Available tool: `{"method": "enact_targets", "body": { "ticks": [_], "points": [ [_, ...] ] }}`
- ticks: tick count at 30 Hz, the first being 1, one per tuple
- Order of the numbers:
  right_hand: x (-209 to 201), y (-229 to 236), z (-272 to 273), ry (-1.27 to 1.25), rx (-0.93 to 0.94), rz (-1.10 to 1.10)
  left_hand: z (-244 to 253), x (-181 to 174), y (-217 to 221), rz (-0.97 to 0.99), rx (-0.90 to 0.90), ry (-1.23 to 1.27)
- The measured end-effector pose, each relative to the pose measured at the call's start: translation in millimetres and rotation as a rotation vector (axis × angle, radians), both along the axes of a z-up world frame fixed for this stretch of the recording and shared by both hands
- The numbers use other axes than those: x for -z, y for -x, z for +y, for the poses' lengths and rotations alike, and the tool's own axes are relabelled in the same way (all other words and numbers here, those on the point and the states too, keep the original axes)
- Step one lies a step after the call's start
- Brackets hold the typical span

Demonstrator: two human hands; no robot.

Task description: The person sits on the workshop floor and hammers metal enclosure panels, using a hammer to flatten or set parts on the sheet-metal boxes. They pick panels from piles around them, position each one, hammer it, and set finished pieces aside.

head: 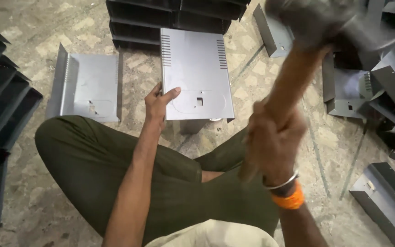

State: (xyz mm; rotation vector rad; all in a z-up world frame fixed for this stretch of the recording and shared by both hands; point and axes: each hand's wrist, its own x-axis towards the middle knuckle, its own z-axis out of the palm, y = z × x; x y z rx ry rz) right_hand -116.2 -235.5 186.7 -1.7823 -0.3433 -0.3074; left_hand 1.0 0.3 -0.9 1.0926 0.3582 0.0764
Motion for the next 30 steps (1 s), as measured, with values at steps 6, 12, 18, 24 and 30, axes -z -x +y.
{"method": "enact_targets", "body": {
  "ticks": [6,12,18,24,30],
  "points": [
    [41.2,0.3,19.6,0.266,-0.079,0.754,1.4,-4.4,2.8,-0.09,-0.011,-0.012],
    [-31.9,3.6,22.4,0.03,0.133,0.073,-2.1,9.5,-2.8,-0.063,-0.034,0.032],
    [44.0,0.5,24.3,0.355,-0.007,0.716,-2.8,1.8,-2.3,-0.081,-0.026,-0.005],
    [-12.9,7.5,34.1,0.132,0.178,0.352,-2.8,12.3,0.0,-0.042,-0.061,-0.055],
    [55.9,-1.4,18.7,0.32,0.025,0.694,-2.5,1.5,0.0,-0.072,-0.006,-0.002]
  ]
}}
